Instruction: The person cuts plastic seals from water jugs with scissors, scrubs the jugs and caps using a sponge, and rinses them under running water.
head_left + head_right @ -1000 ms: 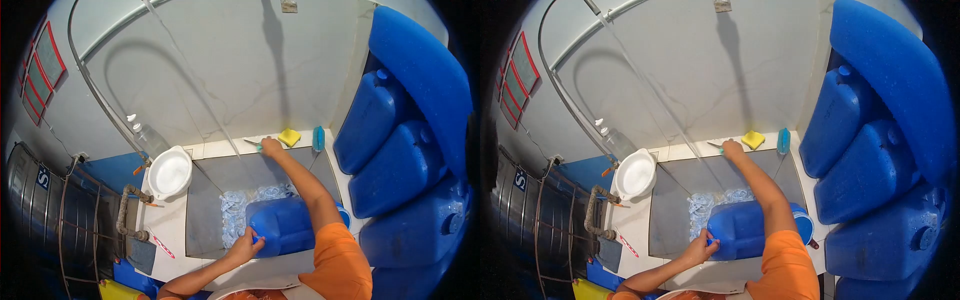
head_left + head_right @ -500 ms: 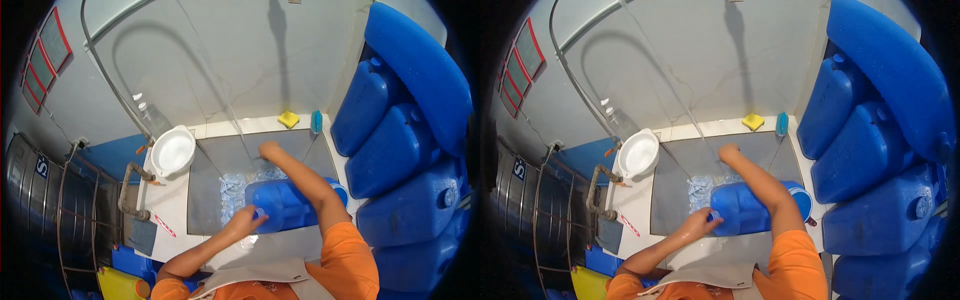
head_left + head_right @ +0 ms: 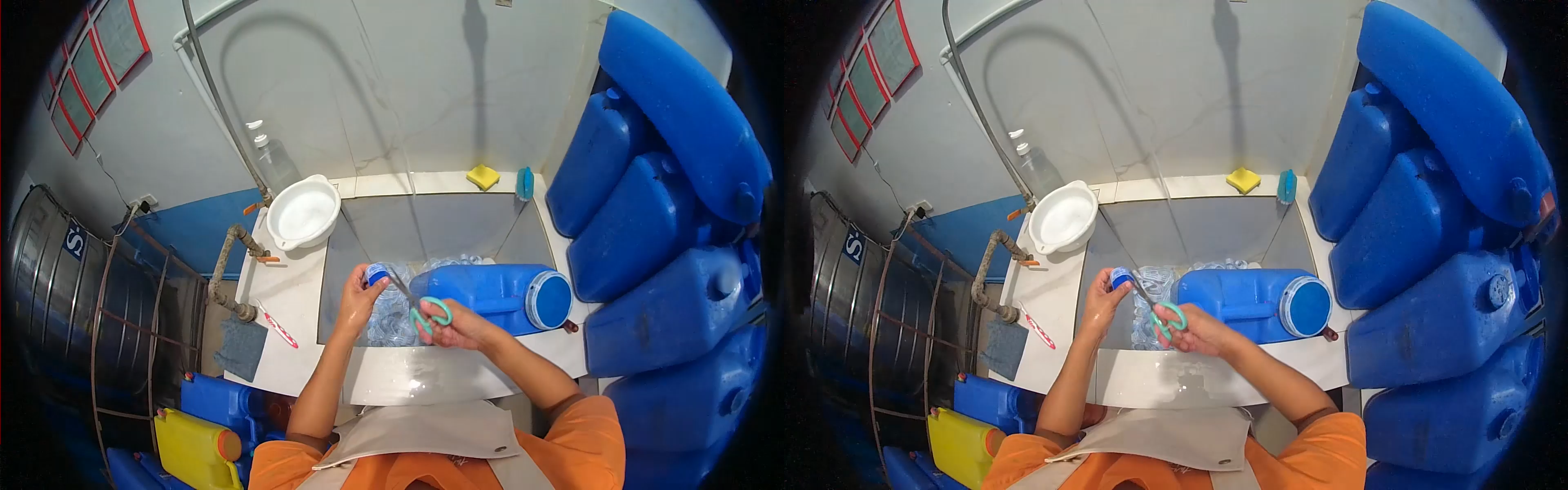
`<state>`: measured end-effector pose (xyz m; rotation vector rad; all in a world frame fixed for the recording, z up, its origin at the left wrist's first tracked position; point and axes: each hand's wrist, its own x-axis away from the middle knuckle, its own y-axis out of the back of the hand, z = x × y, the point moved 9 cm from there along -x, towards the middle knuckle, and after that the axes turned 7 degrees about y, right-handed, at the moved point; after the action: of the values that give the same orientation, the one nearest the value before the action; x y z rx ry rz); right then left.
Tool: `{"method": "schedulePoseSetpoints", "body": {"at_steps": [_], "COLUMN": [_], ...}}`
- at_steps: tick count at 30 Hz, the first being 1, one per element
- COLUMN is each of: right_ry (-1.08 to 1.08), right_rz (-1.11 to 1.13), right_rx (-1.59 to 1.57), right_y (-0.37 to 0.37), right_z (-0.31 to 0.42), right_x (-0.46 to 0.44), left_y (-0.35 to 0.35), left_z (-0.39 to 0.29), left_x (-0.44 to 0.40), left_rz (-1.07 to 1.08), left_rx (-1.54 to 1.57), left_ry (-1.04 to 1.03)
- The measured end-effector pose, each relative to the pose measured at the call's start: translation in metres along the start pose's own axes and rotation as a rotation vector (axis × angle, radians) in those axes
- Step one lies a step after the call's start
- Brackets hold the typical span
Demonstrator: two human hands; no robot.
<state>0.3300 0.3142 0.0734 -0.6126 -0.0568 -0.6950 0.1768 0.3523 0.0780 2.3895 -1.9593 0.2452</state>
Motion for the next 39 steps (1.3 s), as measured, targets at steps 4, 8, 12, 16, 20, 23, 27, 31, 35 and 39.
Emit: {"method": "schedulePoseSetpoints", "body": {"at_steps": [4, 8, 12, 16, 20, 23, 27, 31, 35, 39], "right_ry": [-0.028, 0.000, 0.027, 0.060, 0.186, 0.232, 0.725, 0.790, 0.824, 1.057], "right_rz": [-0.009, 0.000, -0.015, -0.201, -0.249, -0.372, -0.442, -0.342, -0.299, -0.460], "right_rx": [-0.182, -0.267, -0.294, -0.227, -0.055, 0.207, 1.027, 1.147, 1.266, 1.305], "right_y": [-0.020, -0.026, -0.035, -0.035, -0.024, 0.004, -0.024, -0.043, -0.058, -0.060], "right_z": [-0.018, -0.022, -0.024, -0.026, -0.012, 0.013, 0.062, 0.075, 0.078, 0.084], "right_x": [0.006, 0.007, 0.012, 0.021, 0.018, 0.020, 0.018, 0.017, 0.019, 0.016], "left_y": [-0.001, -0.004, -0.002, 0.002, -0.014, -0.008, -0.017, -0.015, -0.020, -0.017], "left_z": [-0.007, -0.009, -0.004, -0.028, -0.036, -0.027, -0.026, -0.011, -0.036, -0.051], "left_x": [0.007, 0.018, 0.020, 0.042, 0.065, 0.055, 0.052, 0.047, 0.054, 0.062], "left_rz": [-0.009, -0.001, -0.007, -0.169, -0.136, -0.133, -0.022, 0.080, 0.053, -0.133], "left_rx": [0.081, 0.076, -0.036, -0.353, -0.500, -0.548, -0.520, -0.249, -0.612, -0.633], "left_ry": [-0.050, -0.055, -0.107, -0.337, -0.481, -0.493, -0.400, -0.098, -0.387, -0.600]}}
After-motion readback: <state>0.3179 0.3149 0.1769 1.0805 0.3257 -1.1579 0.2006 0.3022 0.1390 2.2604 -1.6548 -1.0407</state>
